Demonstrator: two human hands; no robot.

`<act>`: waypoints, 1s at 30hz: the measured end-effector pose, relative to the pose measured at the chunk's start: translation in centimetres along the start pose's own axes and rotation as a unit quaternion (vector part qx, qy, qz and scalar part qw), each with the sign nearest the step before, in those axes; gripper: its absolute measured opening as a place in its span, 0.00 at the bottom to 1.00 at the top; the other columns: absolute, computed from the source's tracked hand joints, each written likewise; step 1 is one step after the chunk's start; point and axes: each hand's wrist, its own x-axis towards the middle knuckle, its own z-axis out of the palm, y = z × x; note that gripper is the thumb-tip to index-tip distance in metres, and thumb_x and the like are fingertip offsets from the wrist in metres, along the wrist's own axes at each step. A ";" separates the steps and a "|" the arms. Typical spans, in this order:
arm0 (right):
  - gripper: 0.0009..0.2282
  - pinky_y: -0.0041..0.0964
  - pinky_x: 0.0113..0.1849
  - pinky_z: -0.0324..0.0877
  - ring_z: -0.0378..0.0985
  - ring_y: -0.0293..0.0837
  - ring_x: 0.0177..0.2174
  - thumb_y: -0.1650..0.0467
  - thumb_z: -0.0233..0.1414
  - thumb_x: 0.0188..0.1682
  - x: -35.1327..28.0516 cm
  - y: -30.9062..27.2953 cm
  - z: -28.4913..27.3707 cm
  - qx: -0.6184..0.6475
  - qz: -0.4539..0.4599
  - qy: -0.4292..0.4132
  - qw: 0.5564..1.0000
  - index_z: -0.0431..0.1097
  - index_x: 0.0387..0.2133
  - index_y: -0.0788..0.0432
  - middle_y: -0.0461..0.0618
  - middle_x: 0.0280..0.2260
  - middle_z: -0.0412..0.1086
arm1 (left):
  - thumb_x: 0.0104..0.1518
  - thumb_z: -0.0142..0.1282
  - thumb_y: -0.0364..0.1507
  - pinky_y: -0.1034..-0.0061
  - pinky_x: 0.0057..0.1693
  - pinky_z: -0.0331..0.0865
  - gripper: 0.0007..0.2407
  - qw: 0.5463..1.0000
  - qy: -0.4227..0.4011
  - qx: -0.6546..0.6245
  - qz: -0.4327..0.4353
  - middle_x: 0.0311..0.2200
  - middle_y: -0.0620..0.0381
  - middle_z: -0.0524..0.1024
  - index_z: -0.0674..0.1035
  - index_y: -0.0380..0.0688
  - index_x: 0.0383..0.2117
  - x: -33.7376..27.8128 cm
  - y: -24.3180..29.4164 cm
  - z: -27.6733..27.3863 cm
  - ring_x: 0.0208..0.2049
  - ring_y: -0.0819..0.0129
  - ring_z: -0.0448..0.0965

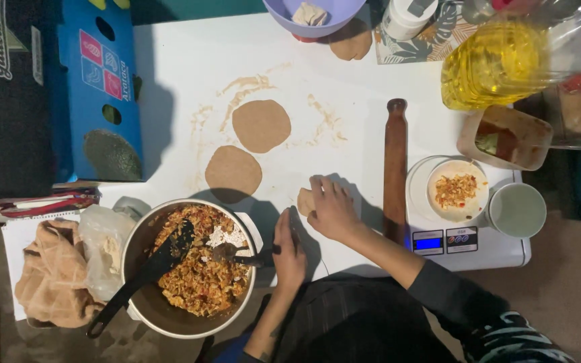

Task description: Filling and crimping dough to make empanadas.

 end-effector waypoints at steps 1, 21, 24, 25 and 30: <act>0.31 0.59 0.46 0.59 0.66 0.62 0.47 0.69 0.59 0.36 0.1 0.2 0.4 0.000 -0.001 0.000 1.000 0.62 0.55 0.69 0.64 0.50 0.63 | 0.57 0.44 0.13 0.60 0.66 0.62 0.26 1.000 0.001 0.000 0.000 0.65 0.38 0.64 0.63 0.36 0.66 0.2 0.0 0.1 0.65 0.40 0.66; 0.23 0.51 0.45 0.70 0.72 0.59 0.44 0.72 0.66 0.31 0.4 4.3 0.0 0.174 -0.030 -0.084 0.981 0.65 0.41 0.59 0.54 0.40 0.69 | 0.52 0.49 0.19 0.57 0.63 0.61 0.28 0.967 -0.143 0.192 0.083 0.58 0.43 0.68 0.66 0.43 0.65 7.3 2.3 0.4 0.62 0.47 0.65; 0.28 0.54 0.44 0.68 0.70 0.62 0.44 0.71 0.70 0.26 0.0 4.0 -0.9 0.177 -0.044 -0.077 0.980 0.65 0.41 0.60 0.58 0.41 0.67 | 0.53 0.49 0.22 0.56 0.59 0.62 0.22 0.957 -0.152 0.231 0.089 0.53 0.43 0.69 0.70 0.39 0.58 7.7 1.4 1.0 0.59 0.46 0.66; 0.28 0.54 0.44 0.68 0.70 0.62 0.44 0.71 0.70 0.26 -0.2 4.1 -0.6 0.179 -0.042 -0.076 0.980 0.65 0.41 0.60 0.58 0.41 0.67 | 0.53 0.49 0.22 0.56 0.59 0.62 0.22 0.956 -0.155 0.233 0.090 0.53 0.43 0.69 0.70 0.39 0.58 7.7 1.5 1.0 0.59 0.46 0.66; 0.22 0.53 0.45 0.70 0.71 0.61 0.45 0.72 0.67 0.30 -1.1 4.6 0.7 0.136 -0.045 -0.098 0.985 0.66 0.38 0.57 0.56 0.41 0.67 | 0.53 0.48 0.20 0.57 0.56 0.64 0.15 0.961 -0.153 0.217 0.074 0.52 0.43 0.71 0.73 0.36 0.48 7.8 1.9 0.8 0.55 0.47 0.69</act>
